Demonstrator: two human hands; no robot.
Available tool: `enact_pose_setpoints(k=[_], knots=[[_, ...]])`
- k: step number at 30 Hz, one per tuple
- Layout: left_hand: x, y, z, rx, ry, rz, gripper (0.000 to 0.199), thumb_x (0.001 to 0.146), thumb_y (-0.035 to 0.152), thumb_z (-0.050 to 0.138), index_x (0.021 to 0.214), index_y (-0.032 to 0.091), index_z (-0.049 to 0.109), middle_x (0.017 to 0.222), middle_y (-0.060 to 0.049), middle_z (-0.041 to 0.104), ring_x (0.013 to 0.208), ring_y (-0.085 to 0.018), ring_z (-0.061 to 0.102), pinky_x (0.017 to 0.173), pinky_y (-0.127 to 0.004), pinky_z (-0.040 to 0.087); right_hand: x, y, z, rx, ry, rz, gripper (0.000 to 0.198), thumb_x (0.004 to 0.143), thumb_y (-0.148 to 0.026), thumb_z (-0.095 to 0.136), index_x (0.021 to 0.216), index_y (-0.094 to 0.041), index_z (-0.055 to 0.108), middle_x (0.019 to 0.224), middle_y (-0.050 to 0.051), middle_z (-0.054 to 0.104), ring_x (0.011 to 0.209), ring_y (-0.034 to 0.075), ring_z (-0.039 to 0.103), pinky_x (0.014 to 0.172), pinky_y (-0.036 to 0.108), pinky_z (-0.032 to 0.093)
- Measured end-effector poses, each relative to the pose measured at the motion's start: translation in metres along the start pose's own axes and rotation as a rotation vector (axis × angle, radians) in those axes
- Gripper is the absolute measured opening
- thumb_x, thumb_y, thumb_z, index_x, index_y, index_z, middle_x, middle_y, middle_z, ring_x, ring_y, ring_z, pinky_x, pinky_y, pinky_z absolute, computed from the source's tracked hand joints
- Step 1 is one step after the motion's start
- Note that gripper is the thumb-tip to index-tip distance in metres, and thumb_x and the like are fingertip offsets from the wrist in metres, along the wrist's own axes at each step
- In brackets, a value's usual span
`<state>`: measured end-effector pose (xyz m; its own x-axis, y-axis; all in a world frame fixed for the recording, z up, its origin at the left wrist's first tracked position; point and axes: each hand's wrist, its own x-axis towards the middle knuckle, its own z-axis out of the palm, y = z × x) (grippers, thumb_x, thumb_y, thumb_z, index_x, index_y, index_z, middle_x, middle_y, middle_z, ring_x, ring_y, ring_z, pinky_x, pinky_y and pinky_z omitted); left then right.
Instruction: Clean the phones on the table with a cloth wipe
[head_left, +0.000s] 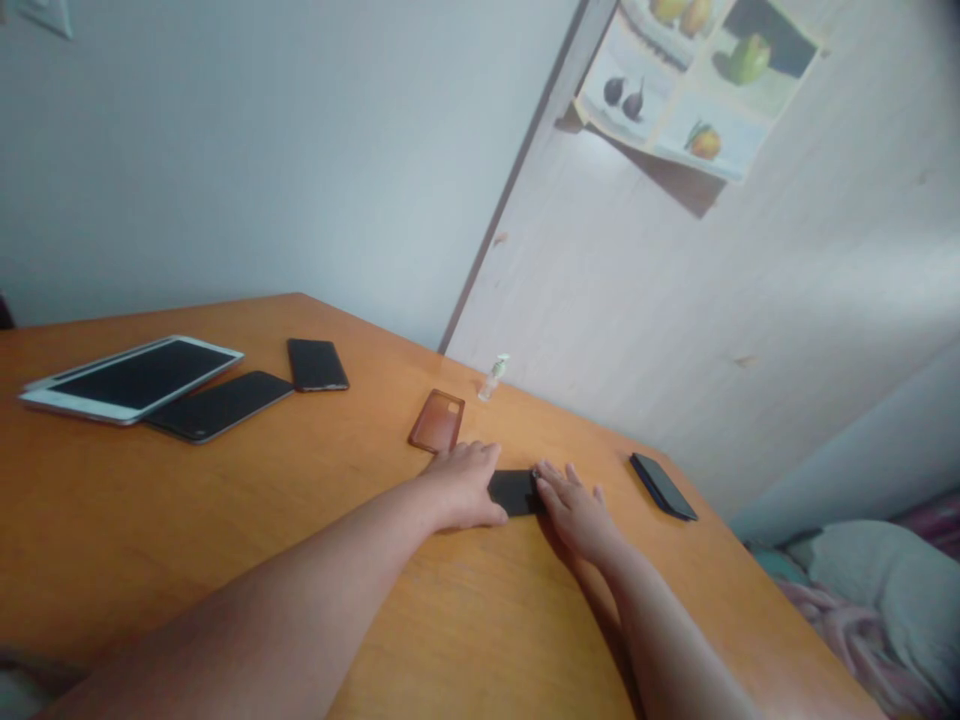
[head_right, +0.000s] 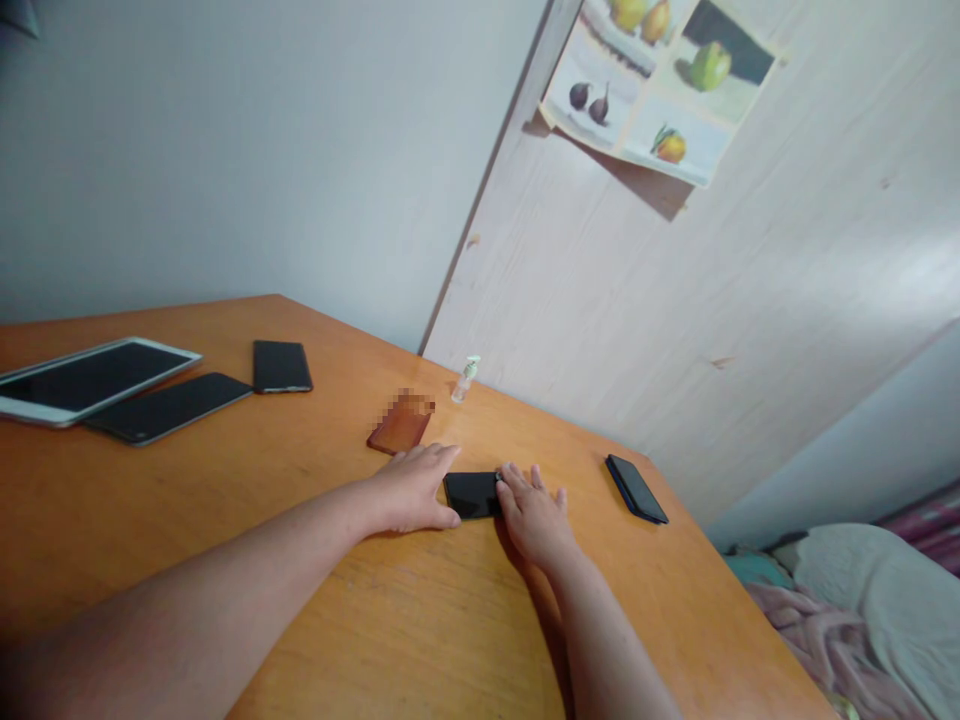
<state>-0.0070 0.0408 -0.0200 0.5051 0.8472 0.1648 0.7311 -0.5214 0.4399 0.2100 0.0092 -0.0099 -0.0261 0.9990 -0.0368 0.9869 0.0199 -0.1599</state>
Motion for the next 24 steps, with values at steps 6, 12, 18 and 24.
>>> enact_pose_setpoints(k=[6, 12, 18, 24], knots=[[-0.001, 0.001, -0.002, 0.031, 0.010, 0.041, 0.063, 0.065, 0.060, 0.065, 0.117, 0.025, 0.057, 0.124, -0.010, 0.058, 0.116, -0.033, 0.054, 0.095, -0.044, 0.046, -0.016, -0.004, -0.001, 0.062, -0.057, -0.159, 0.056, 0.100, -0.051, 0.025, 0.150, -0.028, 0.032, 0.158, 0.003, 0.027, 0.148, 0.028, 0.012, 0.114, 0.064, 0.008], [-0.002, 0.001, -0.004, 0.052, 0.008, 0.048, 0.055, 0.065, 0.061, 0.065, 0.109, 0.027, 0.062, 0.112, -0.008, 0.060, 0.107, -0.031, 0.058, 0.088, -0.041, 0.049, -0.024, -0.012, -0.011, 0.050, -0.118, -0.232, 0.055, 0.100, -0.053, 0.024, 0.148, -0.031, 0.036, 0.157, 0.001, 0.030, 0.148, 0.030, 0.010, 0.113, 0.067, 0.004], [-0.004, 0.004, -0.010, 0.058, -0.023, 0.035, 0.057, 0.066, 0.061, 0.066, 0.111, 0.026, 0.062, 0.115, -0.008, 0.059, 0.110, -0.031, 0.056, 0.090, -0.042, 0.048, -0.021, 0.006, -0.015, -0.099, -0.038, 0.002, 0.052, 0.100, -0.044, 0.027, 0.147, -0.027, 0.040, 0.155, 0.004, 0.034, 0.147, 0.036, 0.012, 0.105, 0.078, 0.002], [-0.005, 0.007, -0.013, 0.073, -0.024, 0.036, 0.051, 0.069, 0.062, 0.064, 0.106, 0.027, 0.065, 0.111, -0.008, 0.060, 0.107, -0.031, 0.059, 0.086, -0.040, 0.050, -0.037, -0.021, -0.020, 0.065, -0.199, -0.352, 0.053, 0.099, -0.052, 0.027, 0.149, -0.034, 0.033, 0.156, 0.001, 0.030, 0.147, 0.029, 0.014, 0.114, 0.065, -0.001]])
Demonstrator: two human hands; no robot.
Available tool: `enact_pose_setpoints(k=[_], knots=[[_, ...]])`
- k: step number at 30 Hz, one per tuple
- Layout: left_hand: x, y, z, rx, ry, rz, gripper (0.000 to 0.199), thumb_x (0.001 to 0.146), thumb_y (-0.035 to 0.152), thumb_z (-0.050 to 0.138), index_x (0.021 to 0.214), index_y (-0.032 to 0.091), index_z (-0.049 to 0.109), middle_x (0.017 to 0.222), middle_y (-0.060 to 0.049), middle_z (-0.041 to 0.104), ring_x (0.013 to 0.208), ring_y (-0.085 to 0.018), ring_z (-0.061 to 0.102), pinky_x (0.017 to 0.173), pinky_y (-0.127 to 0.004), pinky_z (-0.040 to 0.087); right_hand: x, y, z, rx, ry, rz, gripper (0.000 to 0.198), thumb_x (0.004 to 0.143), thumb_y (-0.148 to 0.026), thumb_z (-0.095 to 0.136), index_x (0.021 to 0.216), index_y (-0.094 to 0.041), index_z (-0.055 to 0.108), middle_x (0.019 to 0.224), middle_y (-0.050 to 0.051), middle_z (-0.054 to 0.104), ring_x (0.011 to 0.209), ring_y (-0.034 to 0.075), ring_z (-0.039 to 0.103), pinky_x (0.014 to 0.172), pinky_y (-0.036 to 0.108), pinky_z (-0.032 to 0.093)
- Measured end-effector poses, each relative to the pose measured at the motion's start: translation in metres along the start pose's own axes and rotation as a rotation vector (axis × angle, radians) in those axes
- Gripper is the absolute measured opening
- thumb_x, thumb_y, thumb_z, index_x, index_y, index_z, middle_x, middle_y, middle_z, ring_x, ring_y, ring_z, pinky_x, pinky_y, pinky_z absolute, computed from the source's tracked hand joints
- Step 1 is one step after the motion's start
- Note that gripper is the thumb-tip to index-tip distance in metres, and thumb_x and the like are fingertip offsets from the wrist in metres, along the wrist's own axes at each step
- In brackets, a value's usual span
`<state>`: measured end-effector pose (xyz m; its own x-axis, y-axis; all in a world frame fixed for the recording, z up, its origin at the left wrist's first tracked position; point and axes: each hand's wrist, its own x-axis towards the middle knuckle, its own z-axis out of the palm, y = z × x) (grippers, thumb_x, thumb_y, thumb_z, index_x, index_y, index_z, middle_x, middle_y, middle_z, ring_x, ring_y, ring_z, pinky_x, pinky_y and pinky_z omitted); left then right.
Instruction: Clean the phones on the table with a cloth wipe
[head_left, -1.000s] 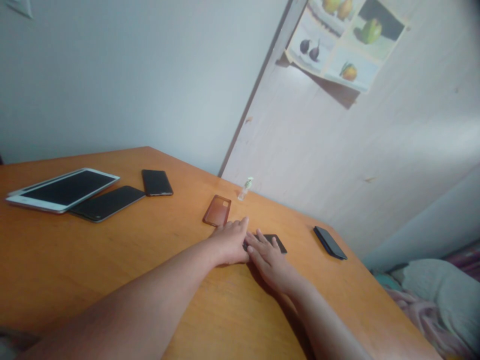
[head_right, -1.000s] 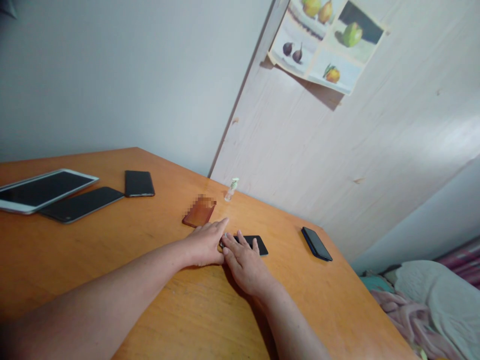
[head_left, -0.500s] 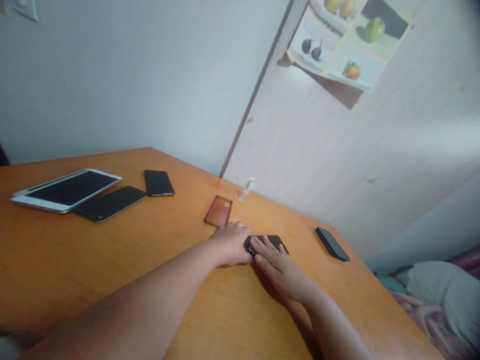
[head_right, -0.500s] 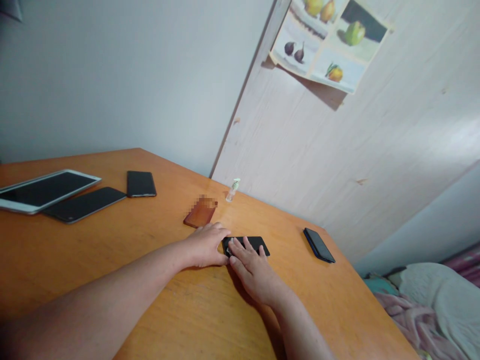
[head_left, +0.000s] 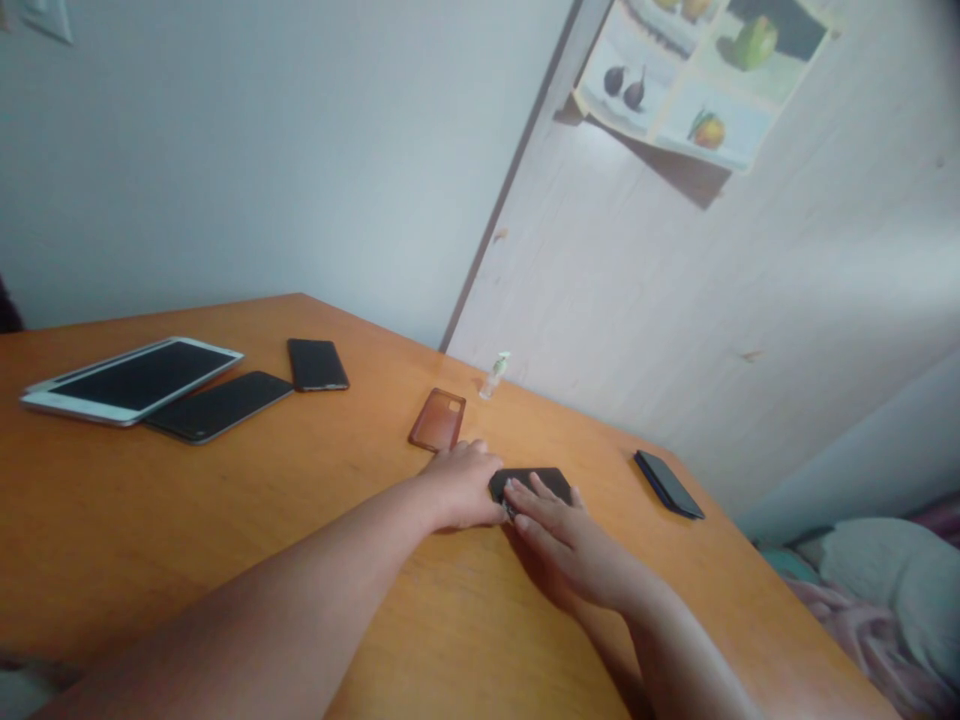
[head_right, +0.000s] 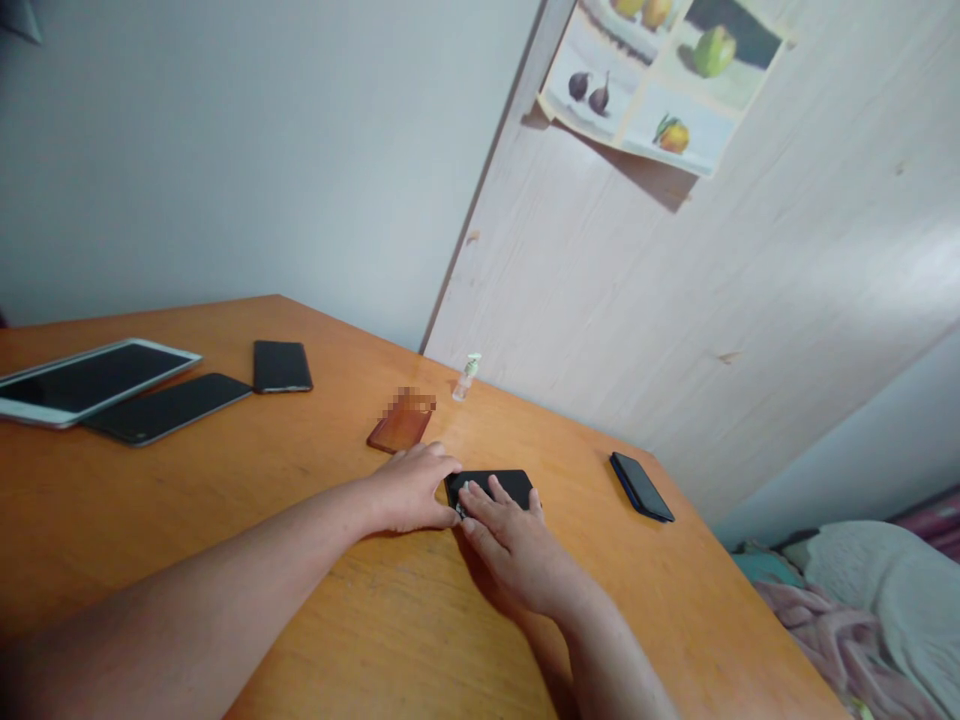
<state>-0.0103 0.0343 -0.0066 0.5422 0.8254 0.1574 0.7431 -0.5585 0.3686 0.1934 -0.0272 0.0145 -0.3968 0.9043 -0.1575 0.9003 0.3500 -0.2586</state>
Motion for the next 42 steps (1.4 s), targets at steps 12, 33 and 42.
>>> enact_pose_setpoints(k=[12, 33, 42], knots=[[0.001, -0.002, 0.002, -0.002, 0.008, 0.010, 0.054, 0.067, 0.062, 0.064, 0.108, 0.027, 0.064, 0.112, -0.008, 0.060, 0.106, -0.031, 0.059, 0.086, -0.041, 0.050, -0.007, 0.003, -0.004, -0.046, 0.039, 0.063, 0.052, 0.099, -0.050, 0.032, 0.146, -0.029, 0.041, 0.153, 0.004, 0.036, 0.147, 0.030, 0.018, 0.113, 0.068, 0.002], [0.000, -0.002, 0.003, -0.003, 0.002, 0.006, 0.052, 0.067, 0.060, 0.064, 0.108, 0.027, 0.064, 0.112, -0.008, 0.059, 0.108, -0.031, 0.057, 0.088, -0.041, 0.050, -0.016, 0.020, -0.011, -0.050, 0.041, 0.193, 0.049, 0.098, -0.048, 0.036, 0.142, -0.031, 0.046, 0.151, 0.003, 0.040, 0.144, 0.032, 0.025, 0.113, 0.068, 0.005], [0.000, -0.003, 0.003, -0.016, 0.009, 0.001, 0.055, 0.067, 0.059, 0.065, 0.112, 0.028, 0.063, 0.116, -0.008, 0.059, 0.110, -0.031, 0.057, 0.090, -0.041, 0.049, -0.020, 0.000, -0.010, 0.003, -0.059, -0.007, 0.053, 0.097, -0.053, 0.033, 0.146, -0.033, 0.040, 0.154, 0.000, 0.035, 0.146, 0.027, 0.021, 0.118, 0.058, 0.009]])
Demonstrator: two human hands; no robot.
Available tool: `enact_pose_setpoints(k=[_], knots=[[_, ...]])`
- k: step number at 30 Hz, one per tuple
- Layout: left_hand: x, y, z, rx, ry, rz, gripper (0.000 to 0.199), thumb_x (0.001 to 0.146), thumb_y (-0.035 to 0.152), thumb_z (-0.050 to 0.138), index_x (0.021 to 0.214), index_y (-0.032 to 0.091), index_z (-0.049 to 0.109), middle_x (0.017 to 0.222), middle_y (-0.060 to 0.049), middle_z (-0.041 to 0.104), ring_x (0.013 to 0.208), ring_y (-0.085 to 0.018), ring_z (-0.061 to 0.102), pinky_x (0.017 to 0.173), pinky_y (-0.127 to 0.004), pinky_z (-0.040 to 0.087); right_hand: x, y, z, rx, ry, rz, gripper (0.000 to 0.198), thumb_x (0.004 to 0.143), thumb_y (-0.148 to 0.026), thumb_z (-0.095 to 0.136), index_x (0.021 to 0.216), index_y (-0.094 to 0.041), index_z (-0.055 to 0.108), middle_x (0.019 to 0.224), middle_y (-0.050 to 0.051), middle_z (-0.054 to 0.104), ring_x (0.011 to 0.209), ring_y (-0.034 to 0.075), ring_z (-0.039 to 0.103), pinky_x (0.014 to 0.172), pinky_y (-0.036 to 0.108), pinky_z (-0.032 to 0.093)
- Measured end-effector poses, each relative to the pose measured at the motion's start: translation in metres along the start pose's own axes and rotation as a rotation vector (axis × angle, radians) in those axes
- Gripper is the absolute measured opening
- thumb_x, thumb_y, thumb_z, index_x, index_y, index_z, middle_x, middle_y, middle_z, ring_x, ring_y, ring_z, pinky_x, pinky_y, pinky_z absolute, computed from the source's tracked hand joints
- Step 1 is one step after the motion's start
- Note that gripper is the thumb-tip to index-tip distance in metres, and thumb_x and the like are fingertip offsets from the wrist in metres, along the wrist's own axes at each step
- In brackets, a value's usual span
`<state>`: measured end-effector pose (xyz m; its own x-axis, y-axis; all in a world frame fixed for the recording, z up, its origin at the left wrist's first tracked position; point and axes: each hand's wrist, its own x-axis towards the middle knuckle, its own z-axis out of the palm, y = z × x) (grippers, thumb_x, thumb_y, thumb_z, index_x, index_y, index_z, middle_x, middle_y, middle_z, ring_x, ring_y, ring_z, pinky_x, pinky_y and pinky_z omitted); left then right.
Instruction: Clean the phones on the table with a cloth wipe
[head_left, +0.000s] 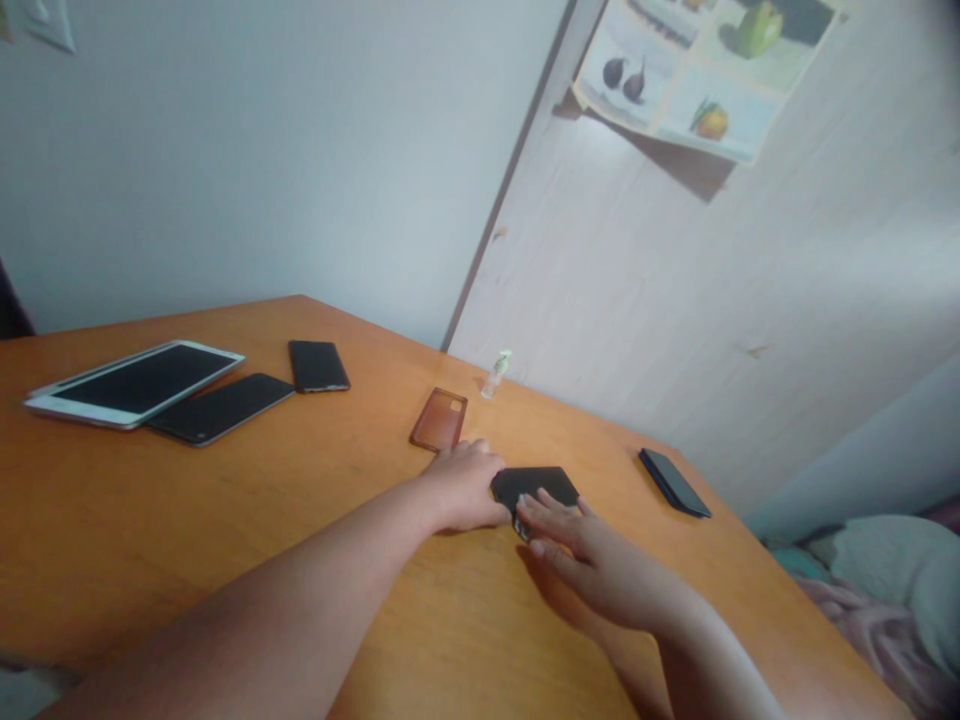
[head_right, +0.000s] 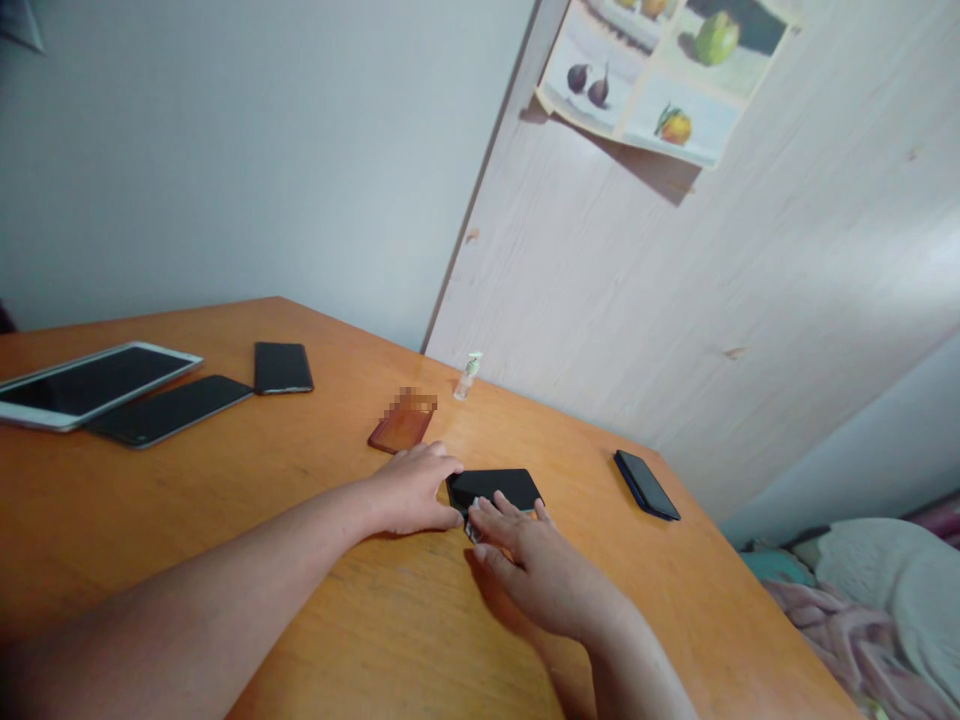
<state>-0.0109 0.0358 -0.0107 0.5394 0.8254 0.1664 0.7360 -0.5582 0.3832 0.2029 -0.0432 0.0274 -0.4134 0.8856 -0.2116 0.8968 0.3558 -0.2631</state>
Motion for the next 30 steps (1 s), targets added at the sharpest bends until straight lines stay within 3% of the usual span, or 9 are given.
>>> enact_pose_setpoints(k=[2, 8, 15, 18, 23, 25, 30], knots=[[0.000, 0.000, 0.000, -0.001, 0.001, 0.000, 0.052, 0.068, 0.059, 0.064, 0.110, 0.028, 0.064, 0.113, -0.008, 0.059, 0.109, -0.031, 0.057, 0.089, -0.041, 0.049, 0.000, 0.003, -0.001, -0.003, 0.004, 0.022, 0.053, 0.097, -0.053, 0.034, 0.146, -0.033, 0.041, 0.153, 0.000, 0.036, 0.145, 0.027, 0.023, 0.117, 0.058, 0.011], [0.000, -0.001, 0.000, 0.001, 0.000, 0.020, 0.053, 0.067, 0.060, 0.064, 0.108, 0.027, 0.063, 0.112, -0.008, 0.058, 0.107, -0.030, 0.057, 0.086, -0.040, 0.049, 0.003, 0.033, -0.002, -0.145, 0.142, 0.263, 0.049, 0.096, -0.046, 0.038, 0.138, -0.024, 0.054, 0.143, 0.008, 0.050, 0.138, 0.032, 0.038, 0.115, 0.062, 0.012], [0.001, -0.002, 0.001, 0.004, 0.004, 0.018, 0.053, 0.068, 0.061, 0.062, 0.109, 0.028, 0.063, 0.111, -0.008, 0.058, 0.105, -0.031, 0.057, 0.086, -0.041, 0.049, 0.001, -0.002, 0.002, -0.013, 0.048, -0.017, 0.053, 0.096, -0.051, 0.039, 0.144, -0.030, 0.045, 0.150, 0.002, 0.041, 0.143, 0.026, 0.029, 0.118, 0.054, 0.014], [0.001, -0.002, 0.002, 0.007, -0.003, 0.018, 0.052, 0.068, 0.061, 0.062, 0.108, 0.028, 0.063, 0.110, -0.008, 0.058, 0.106, -0.031, 0.057, 0.085, -0.040, 0.049, 0.000, 0.009, -0.001, -0.050, 0.099, 0.070, 0.050, 0.096, -0.047, 0.039, 0.141, -0.028, 0.050, 0.146, 0.004, 0.048, 0.139, 0.028, 0.038, 0.117, 0.055, 0.018], [0.002, -0.002, 0.002, 0.012, -0.002, 0.023, 0.053, 0.068, 0.062, 0.062, 0.109, 0.028, 0.063, 0.109, -0.008, 0.058, 0.106, -0.030, 0.056, 0.085, -0.040, 0.048, 0.000, 0.035, -0.006, -0.172, 0.157, 0.257, 0.041, 0.096, -0.039, 0.039, 0.125, -0.023, 0.064, 0.124, 0.011, 0.067, 0.113, 0.030, 0.063, 0.108, 0.055, 0.035], [0.002, -0.002, 0.003, 0.010, -0.003, 0.021, 0.054, 0.067, 0.062, 0.063, 0.109, 0.028, 0.063, 0.110, -0.008, 0.057, 0.106, -0.030, 0.056, 0.085, -0.040, 0.048, 0.000, 0.030, -0.004, -0.202, 0.156, 0.245, 0.042, 0.096, -0.039, 0.040, 0.127, -0.020, 0.062, 0.125, 0.013, 0.066, 0.113, 0.032, 0.063, 0.109, 0.059, 0.031], [0.002, -0.002, 0.003, 0.006, -0.006, 0.009, 0.053, 0.067, 0.060, 0.064, 0.109, 0.029, 0.063, 0.111, -0.007, 0.057, 0.106, -0.030, 0.056, 0.085, -0.039, 0.048, -0.002, 0.011, 0.001, -0.168, 0.134, 0.084, 0.053, 0.095, -0.048, 0.042, 0.140, -0.021, 0.051, 0.143, 0.013, 0.050, 0.134, 0.030, 0.045, 0.117, 0.058, 0.016]])
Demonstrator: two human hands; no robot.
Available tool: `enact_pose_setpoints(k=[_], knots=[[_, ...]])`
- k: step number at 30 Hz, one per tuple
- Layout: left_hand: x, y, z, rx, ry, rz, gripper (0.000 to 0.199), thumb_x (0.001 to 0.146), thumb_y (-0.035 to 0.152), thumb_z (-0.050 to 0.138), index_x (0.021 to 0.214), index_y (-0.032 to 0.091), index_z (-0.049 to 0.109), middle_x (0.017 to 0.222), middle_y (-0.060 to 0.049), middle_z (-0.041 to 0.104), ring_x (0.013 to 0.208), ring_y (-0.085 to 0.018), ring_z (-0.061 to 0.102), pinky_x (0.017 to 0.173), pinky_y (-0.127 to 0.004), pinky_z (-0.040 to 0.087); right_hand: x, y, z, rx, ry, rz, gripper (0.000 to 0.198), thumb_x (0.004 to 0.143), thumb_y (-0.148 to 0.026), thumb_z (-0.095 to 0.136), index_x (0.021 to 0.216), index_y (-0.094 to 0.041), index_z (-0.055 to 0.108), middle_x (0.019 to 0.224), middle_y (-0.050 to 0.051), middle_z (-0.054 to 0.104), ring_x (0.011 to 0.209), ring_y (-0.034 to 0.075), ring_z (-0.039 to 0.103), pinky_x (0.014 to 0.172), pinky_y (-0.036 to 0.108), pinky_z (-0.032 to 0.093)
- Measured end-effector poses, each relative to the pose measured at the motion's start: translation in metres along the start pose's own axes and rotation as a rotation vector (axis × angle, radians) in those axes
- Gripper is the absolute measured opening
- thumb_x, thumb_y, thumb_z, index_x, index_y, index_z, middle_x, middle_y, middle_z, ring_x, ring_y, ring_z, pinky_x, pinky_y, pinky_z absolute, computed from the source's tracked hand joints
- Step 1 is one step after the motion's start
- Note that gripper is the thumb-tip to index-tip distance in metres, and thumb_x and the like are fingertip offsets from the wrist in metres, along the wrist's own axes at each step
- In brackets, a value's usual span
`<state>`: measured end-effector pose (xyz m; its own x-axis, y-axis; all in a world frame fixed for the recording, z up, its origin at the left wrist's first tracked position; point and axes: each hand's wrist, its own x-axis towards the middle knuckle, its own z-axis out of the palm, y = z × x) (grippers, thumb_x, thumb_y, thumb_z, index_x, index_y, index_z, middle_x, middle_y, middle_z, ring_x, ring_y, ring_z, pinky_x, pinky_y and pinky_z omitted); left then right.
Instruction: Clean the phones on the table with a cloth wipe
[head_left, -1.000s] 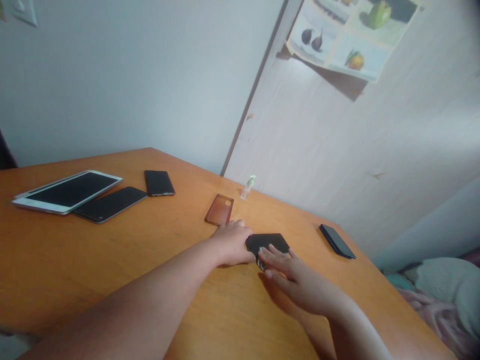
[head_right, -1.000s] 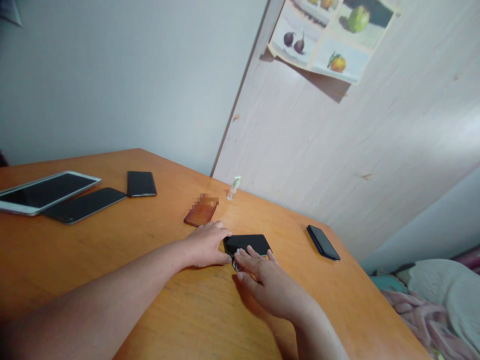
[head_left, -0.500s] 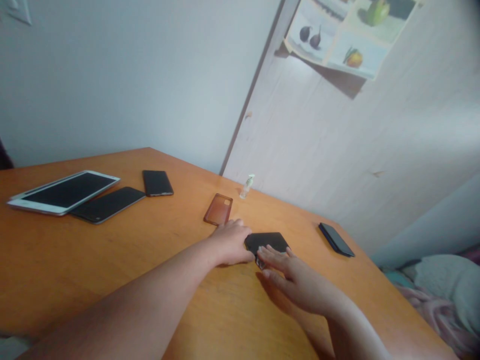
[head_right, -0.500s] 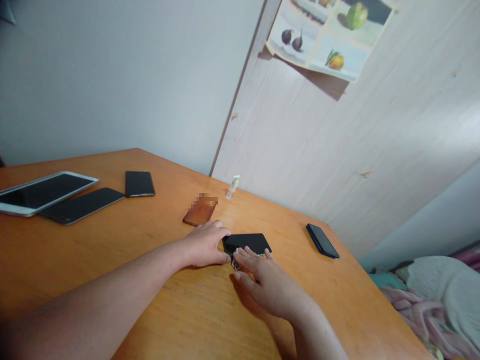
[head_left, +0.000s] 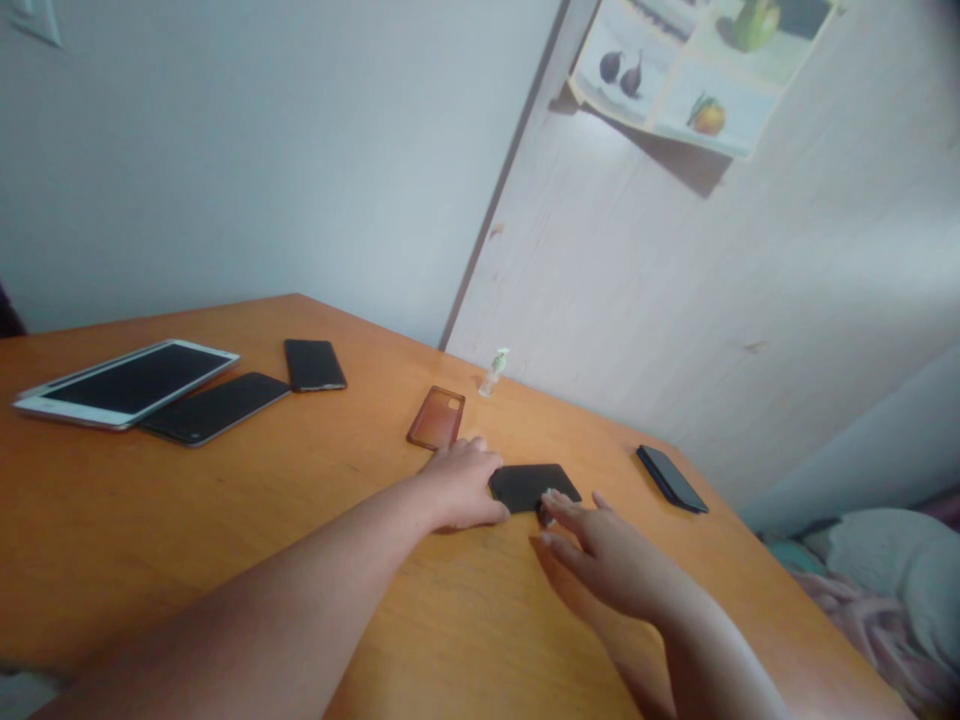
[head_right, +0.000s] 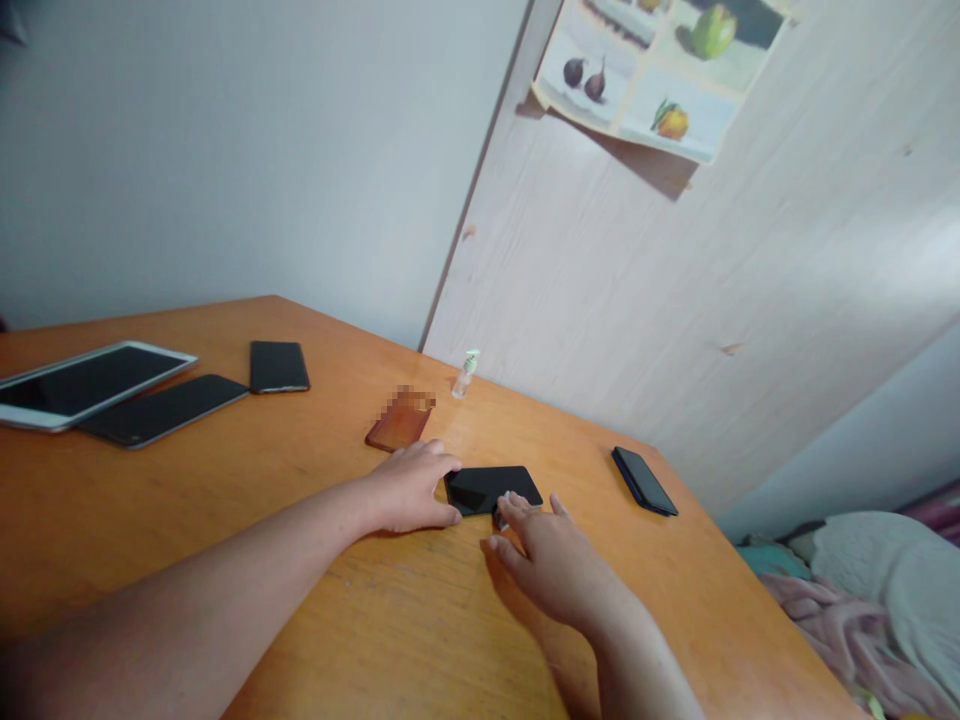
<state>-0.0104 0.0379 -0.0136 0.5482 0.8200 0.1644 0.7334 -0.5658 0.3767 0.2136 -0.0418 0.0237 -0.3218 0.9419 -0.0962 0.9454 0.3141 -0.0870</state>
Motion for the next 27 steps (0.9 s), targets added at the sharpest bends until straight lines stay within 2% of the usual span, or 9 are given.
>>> enact_pose_setpoints(k=[2, 7, 9, 14, 16, 22, 24, 27], knots=[[0.000, 0.000, -0.001, 0.001, -0.001, 0.003, 0.052, 0.067, 0.060, 0.064, 0.109, 0.029, 0.063, 0.110, -0.007, 0.057, 0.107, -0.030, 0.056, 0.084, -0.039, 0.049, 0.000, 0.003, -0.002, 0.020, -0.020, 0.010, 0.051, 0.096, -0.047, 0.040, 0.140, -0.023, 0.051, 0.143, 0.011, 0.051, 0.133, 0.029, 0.046, 0.117, 0.059, 0.015], [-0.002, 0.002, -0.003, 0.011, -0.003, 0.003, 0.051, 0.068, 0.059, 0.064, 0.108, 0.027, 0.063, 0.111, -0.007, 0.058, 0.107, -0.030, 0.057, 0.087, -0.040, 0.049, 0.003, 0.020, -0.002, -0.036, 0.037, 0.171, 0.044, 0.095, -0.041, 0.042, 0.129, -0.021, 0.061, 0.133, 0.013, 0.060, 0.121, 0.033, 0.058, 0.114, 0.062, 0.020], [-0.002, 0.002, -0.004, 0.014, -0.007, -0.006, 0.052, 0.068, 0.059, 0.064, 0.109, 0.027, 0.064, 0.112, -0.008, 0.058, 0.108, -0.030, 0.057, 0.087, -0.040, 0.049, 0.003, 0.015, -0.001, -0.031, 0.040, 0.130, 0.045, 0.095, -0.043, 0.044, 0.130, -0.021, 0.061, 0.134, 0.013, 0.060, 0.123, 0.032, 0.056, 0.115, 0.062, 0.018], [-0.002, 0.002, -0.003, 0.007, -0.003, 0.003, 0.051, 0.069, 0.059, 0.063, 0.110, 0.028, 0.063, 0.111, -0.007, 0.059, 0.107, -0.030, 0.057, 0.087, -0.041, 0.049, -0.004, -0.014, -0.006, 0.112, -0.037, -0.102, 0.053, 0.094, -0.053, 0.044, 0.139, -0.027, 0.052, 0.144, 0.006, 0.050, 0.135, 0.027, 0.044, 0.118, 0.053, 0.021], [-0.001, 0.002, -0.003, 0.009, -0.005, 0.002, 0.050, 0.069, 0.059, 0.062, 0.107, 0.028, 0.064, 0.110, -0.007, 0.059, 0.107, -0.030, 0.057, 0.087, -0.041, 0.049, -0.004, -0.013, -0.009, 0.125, -0.040, -0.086, 0.052, 0.094, -0.053, 0.043, 0.138, -0.027, 0.053, 0.143, 0.005, 0.050, 0.133, 0.027, 0.046, 0.117, 0.054, 0.023], [-0.002, 0.003, -0.004, 0.013, 0.006, 0.004, 0.050, 0.067, 0.058, 0.064, 0.107, 0.027, 0.064, 0.108, -0.008, 0.058, 0.104, -0.030, 0.058, 0.083, -0.040, 0.050, 0.007, 0.021, -0.004, 0.019, 0.025, 0.136, 0.041, 0.096, -0.042, 0.042, 0.124, -0.022, 0.065, 0.122, 0.012, 0.068, 0.110, 0.031, 0.065, 0.107, 0.057, 0.037], [-0.002, 0.003, -0.003, 0.006, 0.012, 0.015, 0.050, 0.067, 0.059, 0.064, 0.106, 0.027, 0.064, 0.108, -0.008, 0.059, 0.104, -0.030, 0.058, 0.084, -0.040, 0.050, 0.008, 0.017, 0.000, -0.015, 0.053, 0.113, 0.042, 0.095, -0.040, 0.043, 0.127, -0.020, 0.062, 0.125, 0.013, 0.066, 0.115, 0.031, 0.062, 0.109, 0.057, 0.035], [-0.002, 0.001, -0.002, -0.006, 0.017, 0.022, 0.051, 0.067, 0.059, 0.064, 0.107, 0.027, 0.064, 0.109, -0.008, 0.059, 0.105, -0.030, 0.058, 0.085, -0.041, 0.049, 0.005, -0.003, 0.005, 0.015, 0.062, -0.040, 0.049, 0.096, -0.041, 0.041, 0.137, -0.019, 0.053, 0.141, 0.012, 0.053, 0.131, 0.027, 0.049, 0.113, 0.050, 0.032]])
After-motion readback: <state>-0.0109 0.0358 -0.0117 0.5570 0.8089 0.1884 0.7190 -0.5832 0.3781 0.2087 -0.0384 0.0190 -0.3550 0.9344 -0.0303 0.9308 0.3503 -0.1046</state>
